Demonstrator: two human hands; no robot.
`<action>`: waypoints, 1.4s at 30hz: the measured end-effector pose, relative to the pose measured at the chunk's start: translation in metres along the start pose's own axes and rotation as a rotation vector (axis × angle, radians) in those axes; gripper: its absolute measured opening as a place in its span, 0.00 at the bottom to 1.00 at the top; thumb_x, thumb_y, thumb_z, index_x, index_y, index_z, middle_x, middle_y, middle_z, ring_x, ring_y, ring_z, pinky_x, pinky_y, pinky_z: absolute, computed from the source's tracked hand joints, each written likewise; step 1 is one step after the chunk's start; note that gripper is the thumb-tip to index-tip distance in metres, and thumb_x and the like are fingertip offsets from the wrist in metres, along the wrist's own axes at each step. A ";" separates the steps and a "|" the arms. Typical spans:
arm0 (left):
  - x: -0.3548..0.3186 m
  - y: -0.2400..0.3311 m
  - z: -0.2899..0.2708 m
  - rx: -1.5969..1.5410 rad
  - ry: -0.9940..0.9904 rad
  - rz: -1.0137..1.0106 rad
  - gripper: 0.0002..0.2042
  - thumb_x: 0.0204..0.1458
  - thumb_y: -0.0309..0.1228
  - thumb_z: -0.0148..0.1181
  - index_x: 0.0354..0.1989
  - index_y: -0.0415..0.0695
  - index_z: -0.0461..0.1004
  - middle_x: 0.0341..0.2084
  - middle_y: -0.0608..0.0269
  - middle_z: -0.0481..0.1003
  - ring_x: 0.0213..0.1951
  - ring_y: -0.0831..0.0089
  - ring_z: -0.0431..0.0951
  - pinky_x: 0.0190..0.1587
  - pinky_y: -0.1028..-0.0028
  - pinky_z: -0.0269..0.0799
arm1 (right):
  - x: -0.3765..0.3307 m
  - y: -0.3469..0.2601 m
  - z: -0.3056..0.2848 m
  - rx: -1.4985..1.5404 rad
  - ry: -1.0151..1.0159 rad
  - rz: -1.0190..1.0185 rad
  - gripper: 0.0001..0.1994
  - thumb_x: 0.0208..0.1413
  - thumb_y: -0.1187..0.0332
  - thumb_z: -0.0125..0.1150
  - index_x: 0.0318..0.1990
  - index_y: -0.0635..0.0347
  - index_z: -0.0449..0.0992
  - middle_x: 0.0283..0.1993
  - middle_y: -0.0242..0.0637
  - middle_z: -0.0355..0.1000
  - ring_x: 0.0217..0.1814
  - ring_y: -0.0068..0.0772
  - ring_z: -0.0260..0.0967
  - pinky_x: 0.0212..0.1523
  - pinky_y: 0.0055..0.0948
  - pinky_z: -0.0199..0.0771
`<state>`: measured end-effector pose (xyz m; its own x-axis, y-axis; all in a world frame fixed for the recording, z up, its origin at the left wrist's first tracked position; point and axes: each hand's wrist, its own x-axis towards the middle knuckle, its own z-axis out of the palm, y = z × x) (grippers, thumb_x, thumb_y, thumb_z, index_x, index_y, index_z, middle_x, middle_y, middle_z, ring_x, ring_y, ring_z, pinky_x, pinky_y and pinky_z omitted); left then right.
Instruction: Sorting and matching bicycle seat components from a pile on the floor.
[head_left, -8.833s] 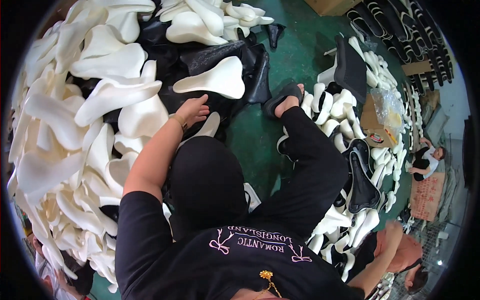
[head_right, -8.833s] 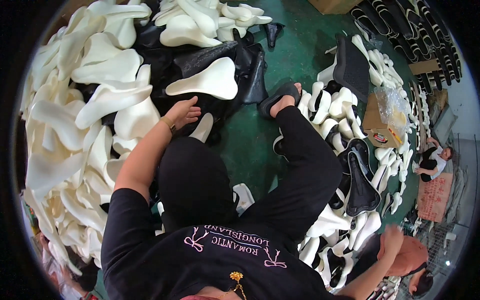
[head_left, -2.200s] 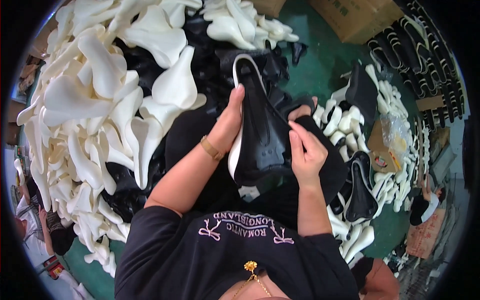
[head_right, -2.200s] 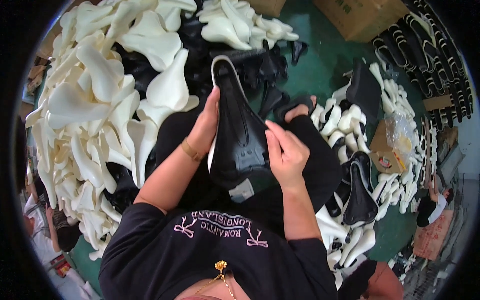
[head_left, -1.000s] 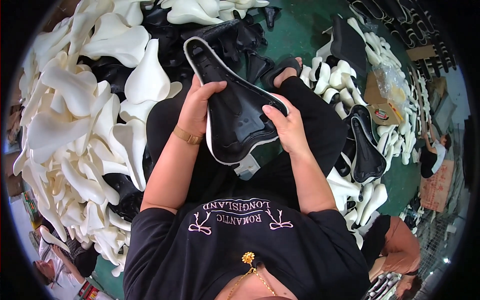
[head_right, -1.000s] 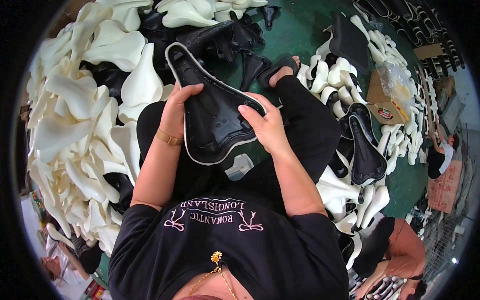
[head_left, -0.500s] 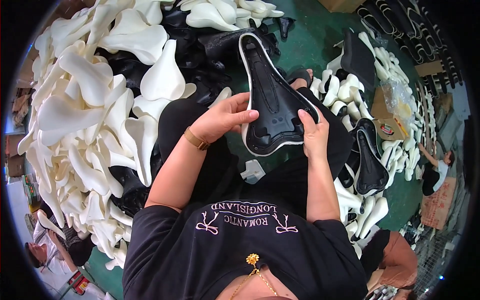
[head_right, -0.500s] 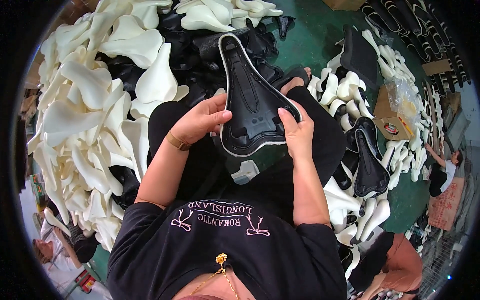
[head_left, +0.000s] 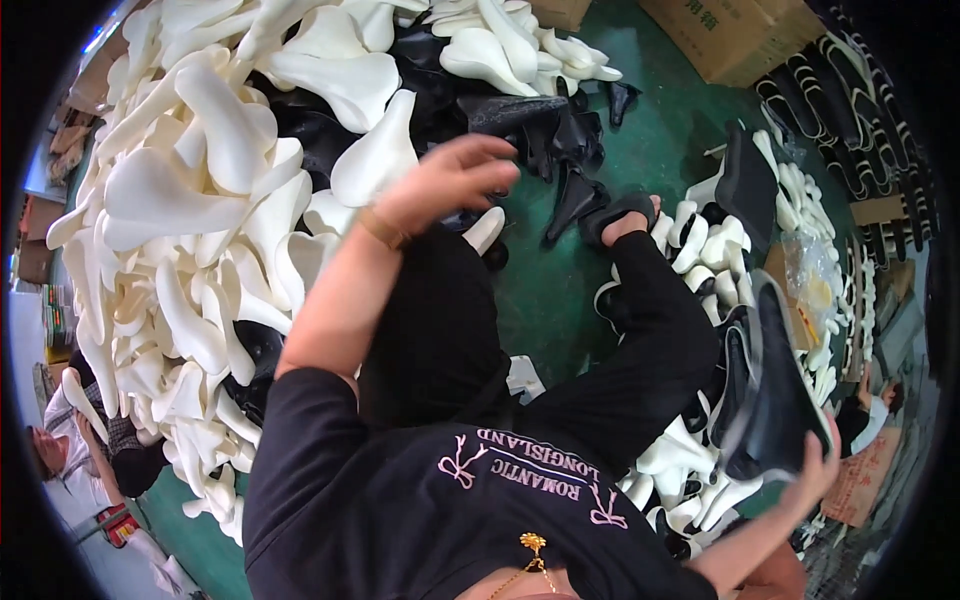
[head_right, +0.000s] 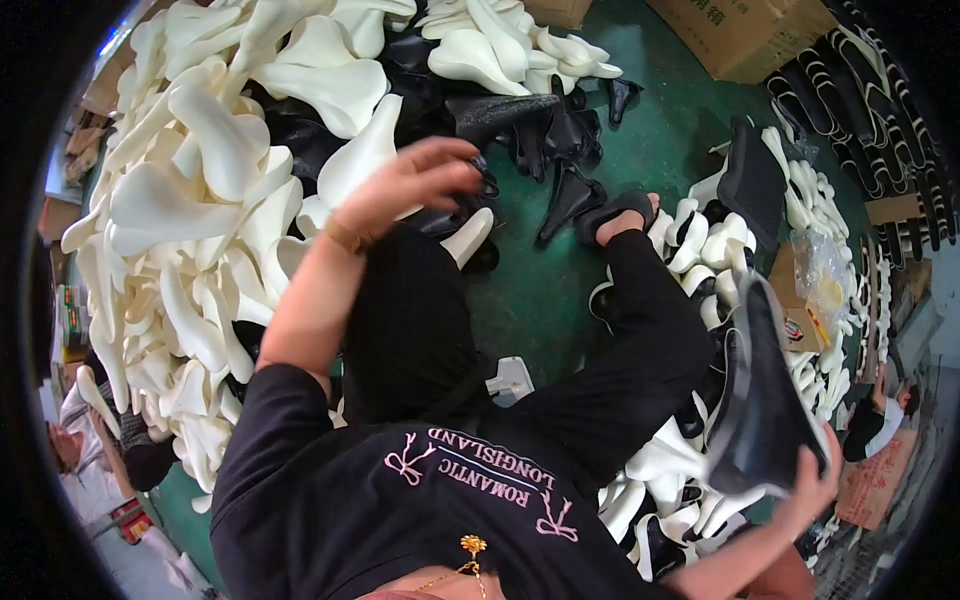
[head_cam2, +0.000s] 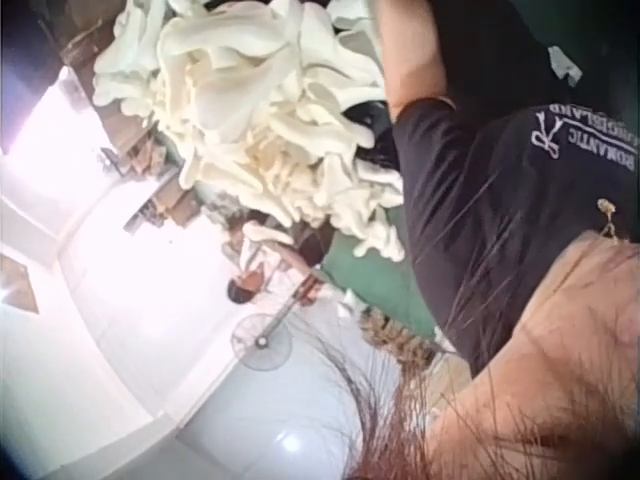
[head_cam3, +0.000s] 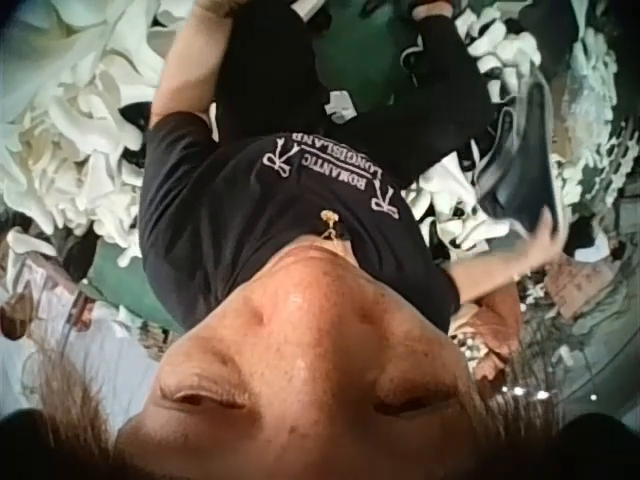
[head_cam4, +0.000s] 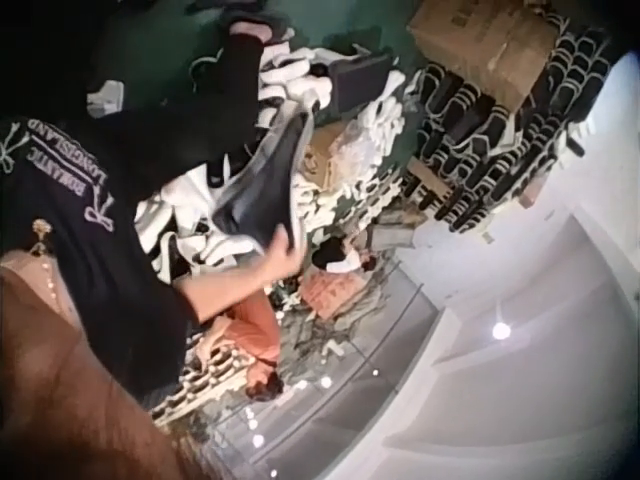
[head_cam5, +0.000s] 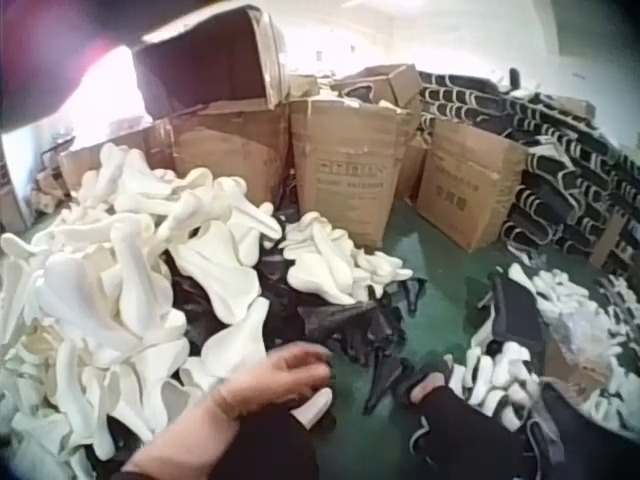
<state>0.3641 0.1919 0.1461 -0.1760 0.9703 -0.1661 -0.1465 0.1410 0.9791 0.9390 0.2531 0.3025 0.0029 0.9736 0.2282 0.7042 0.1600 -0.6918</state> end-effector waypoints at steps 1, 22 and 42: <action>0.013 -0.012 -0.029 0.198 0.145 0.036 0.25 0.52 0.42 0.63 0.55 0.40 0.68 0.43 0.58 0.75 0.44 0.73 0.76 0.42 0.74 0.73 | -0.005 -0.012 -0.025 -0.088 0.065 0.069 0.19 0.56 0.67 0.57 0.53 0.69 0.72 0.50 0.41 0.72 0.51 0.31 0.68 0.54 0.27 0.65; 0.039 -0.088 -0.176 0.186 0.444 -0.299 0.17 0.49 0.31 0.53 0.45 0.34 0.72 0.33 0.63 0.74 0.36 0.74 0.73 0.42 0.75 0.68 | 0.153 0.035 0.333 -0.296 -0.622 -0.308 0.14 0.52 0.68 0.59 0.47 0.57 0.77 0.41 0.44 0.75 0.43 0.41 0.75 0.44 0.33 0.72; -0.006 -0.070 -0.125 -0.379 0.842 -0.035 0.30 0.58 0.52 0.38 0.61 0.42 0.60 0.45 0.48 0.73 0.45 0.63 0.71 0.52 0.66 0.65 | 0.219 0.052 0.598 -0.685 -0.486 -1.300 0.08 0.47 0.66 0.53 0.28 0.49 0.79 0.38 0.31 0.70 0.46 0.34 0.67 0.62 0.47 0.57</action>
<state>0.2538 0.1515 0.0644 -0.7933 0.4829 -0.3709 -0.4478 -0.0499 0.8928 0.5518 0.5724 -0.0934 -0.9759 0.2061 0.0719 0.2179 0.9390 0.2662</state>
